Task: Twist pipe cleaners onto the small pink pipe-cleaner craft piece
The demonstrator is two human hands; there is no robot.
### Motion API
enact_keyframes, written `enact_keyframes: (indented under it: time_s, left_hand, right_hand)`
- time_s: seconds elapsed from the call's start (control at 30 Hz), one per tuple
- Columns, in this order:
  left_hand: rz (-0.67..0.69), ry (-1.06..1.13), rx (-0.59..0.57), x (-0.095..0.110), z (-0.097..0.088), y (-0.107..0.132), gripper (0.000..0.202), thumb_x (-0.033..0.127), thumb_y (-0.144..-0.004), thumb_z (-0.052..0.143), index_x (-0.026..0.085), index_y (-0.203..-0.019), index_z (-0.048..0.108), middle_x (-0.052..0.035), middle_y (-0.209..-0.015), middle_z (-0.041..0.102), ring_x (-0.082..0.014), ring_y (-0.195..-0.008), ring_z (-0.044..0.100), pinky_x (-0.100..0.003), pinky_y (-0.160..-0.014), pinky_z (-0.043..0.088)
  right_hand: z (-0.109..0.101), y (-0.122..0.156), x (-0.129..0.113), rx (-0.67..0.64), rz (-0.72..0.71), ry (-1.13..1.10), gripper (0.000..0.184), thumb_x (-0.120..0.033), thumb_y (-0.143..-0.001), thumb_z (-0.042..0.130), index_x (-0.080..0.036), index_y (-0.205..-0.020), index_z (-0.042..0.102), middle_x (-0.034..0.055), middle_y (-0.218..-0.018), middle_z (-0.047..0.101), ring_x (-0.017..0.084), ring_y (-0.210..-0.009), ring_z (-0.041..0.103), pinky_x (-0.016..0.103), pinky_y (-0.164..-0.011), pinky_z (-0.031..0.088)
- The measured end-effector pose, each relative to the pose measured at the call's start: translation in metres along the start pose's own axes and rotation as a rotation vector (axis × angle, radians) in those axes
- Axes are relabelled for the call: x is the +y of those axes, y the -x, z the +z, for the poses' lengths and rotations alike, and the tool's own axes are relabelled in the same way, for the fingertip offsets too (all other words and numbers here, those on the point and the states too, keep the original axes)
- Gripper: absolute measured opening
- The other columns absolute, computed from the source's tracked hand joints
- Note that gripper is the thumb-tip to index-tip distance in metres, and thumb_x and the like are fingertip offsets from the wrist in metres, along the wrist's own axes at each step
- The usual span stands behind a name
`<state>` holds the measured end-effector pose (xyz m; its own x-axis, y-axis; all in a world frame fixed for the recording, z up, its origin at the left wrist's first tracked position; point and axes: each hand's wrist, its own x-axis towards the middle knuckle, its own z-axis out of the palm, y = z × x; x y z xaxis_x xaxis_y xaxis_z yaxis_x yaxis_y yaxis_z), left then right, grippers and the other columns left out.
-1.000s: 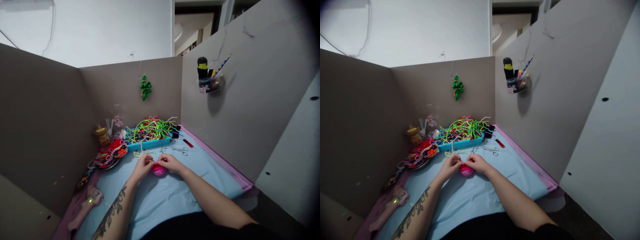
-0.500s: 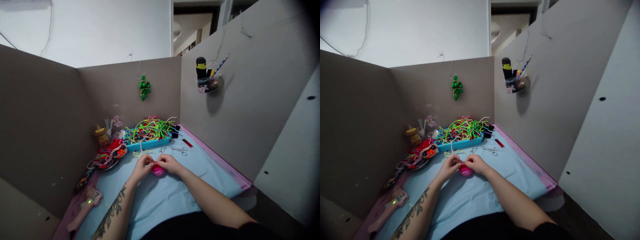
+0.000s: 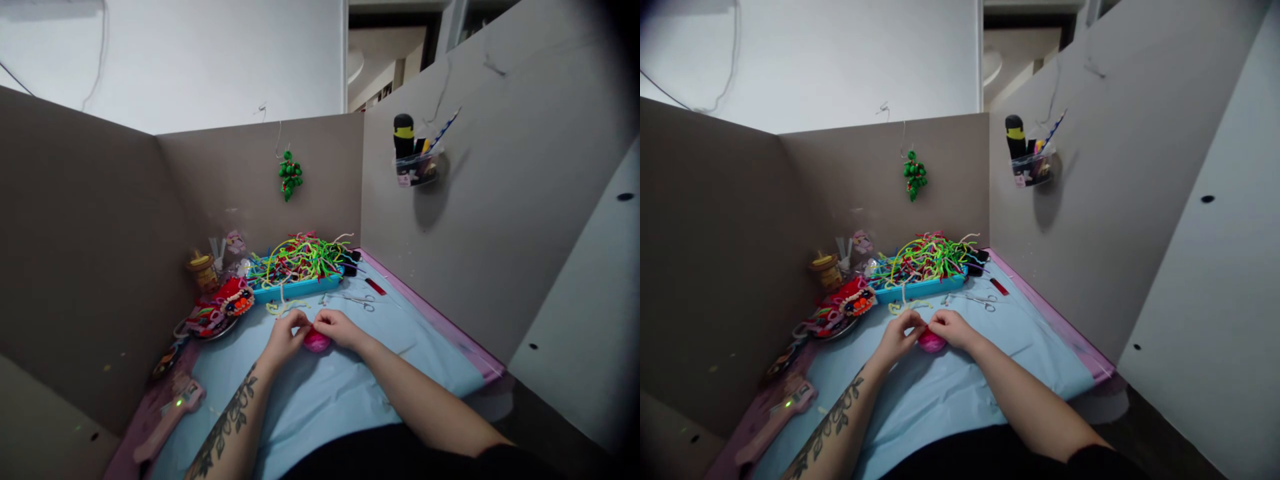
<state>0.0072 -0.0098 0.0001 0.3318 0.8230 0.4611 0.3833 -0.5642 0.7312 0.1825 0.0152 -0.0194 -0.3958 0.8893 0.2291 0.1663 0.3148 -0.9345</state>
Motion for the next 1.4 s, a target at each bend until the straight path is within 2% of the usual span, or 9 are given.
enact_keyframes:
  time_s: [0.2, 0.33, 0.43, 0.53, 0.63, 0.73, 0.87, 1.1, 1.4]
  left_hand:
    - [0.055, -0.161, 0.013, 0.005, -0.005, 0.002, 0.007, 0.017, -0.078, 0.052, 0.02, -0.078, 0.058, -0.002, -0.075, 0.063, -0.0155, -0.071, 0.057, -0.027, -0.069, 0.042]
    - [0.001, -0.014, 0.041, 0.005, -0.003, -0.001, 0.003, 0.021, -0.077, 0.055, 0.019, -0.079, 0.055, -0.002, -0.075, 0.061, -0.0154, -0.072, 0.056, -0.028, -0.07, 0.043]
    - [-0.155, 0.214, 0.088, 0.001, 0.001, -0.003, 0.012, 0.027, -0.078, 0.054, 0.019, -0.084, 0.049, -0.0004, -0.071, 0.059, -0.0143, -0.068, 0.057, -0.025, -0.063, 0.043]
    - [-0.276, 0.367, 0.038, -0.004, 0.002, -0.005, 0.017, 0.032, -0.079, 0.053, 0.019, -0.084, 0.045, 0.0027, -0.064, 0.055, -0.0113, -0.058, 0.053, -0.022, -0.055, 0.038]
    - [-0.306, 0.408, -0.037, -0.007, 0.002, -0.004, 0.022, 0.035, -0.076, 0.058, 0.018, -0.081, 0.045, 0.0048, -0.061, 0.051, -0.0089, -0.053, 0.048, -0.02, -0.052, 0.034]
    - [-0.292, 0.413, -0.104, -0.01, 0.001, -0.003, 0.025, 0.036, -0.072, 0.063, 0.017, -0.078, 0.047, 0.0032, -0.066, 0.053, -0.0094, -0.058, 0.049, -0.021, -0.055, 0.035]
    - [-0.279, 0.404, -0.17, -0.013, 0.0, -0.002, 0.026, 0.039, -0.073, 0.063, 0.016, -0.078, 0.05, 0.0013, -0.07, 0.054, -0.0106, -0.062, 0.05, -0.022, -0.058, 0.037]
    - [-0.238, 0.331, -0.187, -0.012, 0.0, -0.001, 0.024, 0.037, -0.076, 0.061, 0.015, -0.081, 0.052, -0.0005, -0.075, 0.055, -0.0115, -0.067, 0.052, -0.023, -0.061, 0.039]
    - [-0.141, 0.172, -0.09, 0.0, 0.006, -0.002, 0.01, 0.022, -0.078, 0.053, 0.019, -0.082, 0.045, 0.003, -0.071, 0.049, -0.0109, -0.063, 0.046, -0.022, -0.059, 0.037]
  right_hand:
    - [0.002, 0.0, 0.001, -0.059, 0.05, -0.151, 0.025, -0.037, -0.073, 0.058, -0.014, -0.067, 0.054, -0.0031, -0.057, 0.05, 0.009, -0.054, 0.043, 0.021, -0.052, 0.032]
    - [0.002, 0.0, 0.001, -0.05, 0.025, -0.123, 0.024, -0.037, -0.074, 0.059, -0.014, -0.068, 0.055, -0.0023, -0.058, 0.051, 0.01, -0.055, 0.045, 0.022, -0.053, 0.034]
    - [0.001, 0.002, -0.005, -0.001, -0.113, 0.031, 0.016, -0.028, -0.076, 0.057, -0.014, -0.068, 0.058, 0.0001, -0.066, 0.055, 0.012, -0.063, 0.048, 0.023, -0.06, 0.037]
    - [0.001, 0.006, -0.012, -0.007, -0.293, 0.207, 0.012, -0.02, -0.079, 0.054, -0.016, -0.069, 0.059, 0.0019, -0.074, 0.057, 0.014, -0.072, 0.051, 0.026, -0.069, 0.039]
    - [0.002, 0.009, -0.017, -0.035, -0.425, 0.392, 0.011, -0.017, -0.081, 0.053, -0.018, -0.072, 0.059, 0.0026, -0.077, 0.058, 0.016, -0.08, 0.052, 0.032, -0.081, 0.037]
    - [0.003, 0.012, -0.018, -0.03, -0.488, 0.548, 0.01, -0.019, -0.083, 0.053, -0.019, -0.074, 0.058, 0.0036, -0.081, 0.059, 0.018, -0.085, 0.051, 0.039, -0.092, 0.029]
    - [0.002, 0.013, -0.018, -0.019, -0.491, 0.614, 0.01, -0.02, -0.084, 0.052, -0.019, -0.076, 0.057, 0.0033, -0.083, 0.059, 0.018, -0.087, 0.05, 0.042, -0.097, 0.023]
    - [0.0, 0.011, -0.013, 0.033, -0.463, 0.576, 0.011, -0.016, -0.084, 0.051, -0.019, -0.074, 0.055, 0.0023, -0.08, 0.057, 0.017, -0.084, 0.049, 0.035, -0.088, 0.03]
    - [0.002, 0.005, -0.009, 0.074, -0.345, 0.332, 0.015, -0.014, -0.081, 0.049, -0.018, -0.068, 0.055, 0.0014, -0.073, 0.055, 0.016, -0.074, 0.049, 0.028, -0.072, 0.036]
